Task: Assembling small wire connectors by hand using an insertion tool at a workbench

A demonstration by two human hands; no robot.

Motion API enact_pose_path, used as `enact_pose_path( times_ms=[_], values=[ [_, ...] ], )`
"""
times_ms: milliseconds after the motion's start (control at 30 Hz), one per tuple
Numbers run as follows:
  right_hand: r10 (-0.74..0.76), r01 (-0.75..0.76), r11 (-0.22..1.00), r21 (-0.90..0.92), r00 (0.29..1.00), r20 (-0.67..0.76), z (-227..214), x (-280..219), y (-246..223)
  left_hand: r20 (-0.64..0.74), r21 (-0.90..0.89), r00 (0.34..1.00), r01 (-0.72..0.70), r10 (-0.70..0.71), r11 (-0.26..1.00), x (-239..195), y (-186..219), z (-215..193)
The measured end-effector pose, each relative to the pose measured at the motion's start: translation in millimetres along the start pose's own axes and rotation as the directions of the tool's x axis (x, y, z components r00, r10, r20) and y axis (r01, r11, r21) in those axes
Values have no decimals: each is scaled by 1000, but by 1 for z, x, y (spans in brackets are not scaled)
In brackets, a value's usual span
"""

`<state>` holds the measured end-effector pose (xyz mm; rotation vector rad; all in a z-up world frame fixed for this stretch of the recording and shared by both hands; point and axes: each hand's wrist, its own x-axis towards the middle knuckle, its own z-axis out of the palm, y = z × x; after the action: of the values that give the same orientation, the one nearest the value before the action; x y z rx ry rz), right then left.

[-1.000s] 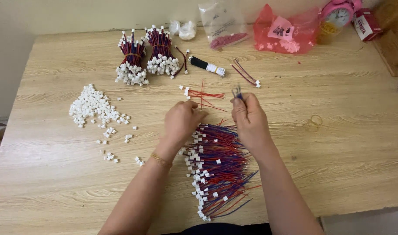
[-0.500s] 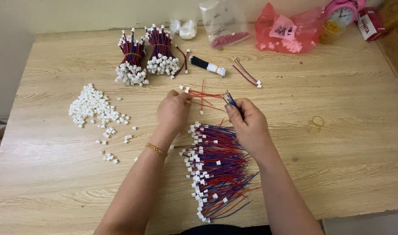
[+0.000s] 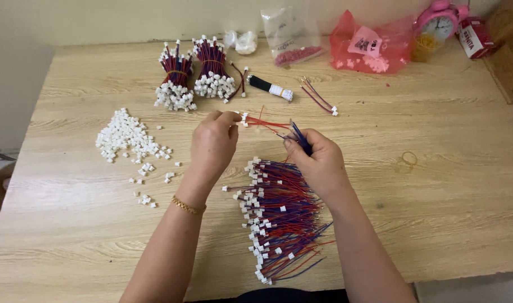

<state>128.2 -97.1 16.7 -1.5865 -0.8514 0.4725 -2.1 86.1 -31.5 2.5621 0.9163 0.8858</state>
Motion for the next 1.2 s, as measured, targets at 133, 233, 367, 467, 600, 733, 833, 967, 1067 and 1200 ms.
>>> enact_pose_path(
  times_ms=[133,233,367,467,600,733,833,967,1067,1200],
  values=[
    [-9,9,1000,0,1000,-20,-1,-1,-2,-99,-51,995,1,-6,999,-4,30,-36],
    [-13,14,997,-70,1000,8,-5,-5,-11,-171,-75,982,-90,76,993,-10,49,-53],
    [-33,33,996,-80,999,8,-5,-11,-24,-96,-398,994,-92,59,913,-19,75,-68],
    [-67,67,995,-79,998,-7,-4,-15,-32,-5,-650,1000,17,-27,760,-27,82,-60],
    [-99,96,990,-102,995,-22,-6,-18,-41,102,-782,989,148,-109,605,-31,85,-51],
    [-85,82,989,-124,996,-15,-9,-17,-43,198,-841,969,244,-145,482,-37,82,-35],
    [-90,92,978,-188,996,15,-9,-16,-46,318,-897,936,349,-153,272,-38,78,-26],
    [-41,41,983,-178,999,3,-5,-20,-53,391,-916,904,400,-170,18,-39,82,-29],
    [-46,45,980,-194,999,3,-3,-19,-50,413,-910,896,408,-165,-68,-40,77,-23],
    [-47,48,974,-222,999,11,-2,-16,-43,420,-907,893,411,-163,-89,-41,76,-16]
  ],
)
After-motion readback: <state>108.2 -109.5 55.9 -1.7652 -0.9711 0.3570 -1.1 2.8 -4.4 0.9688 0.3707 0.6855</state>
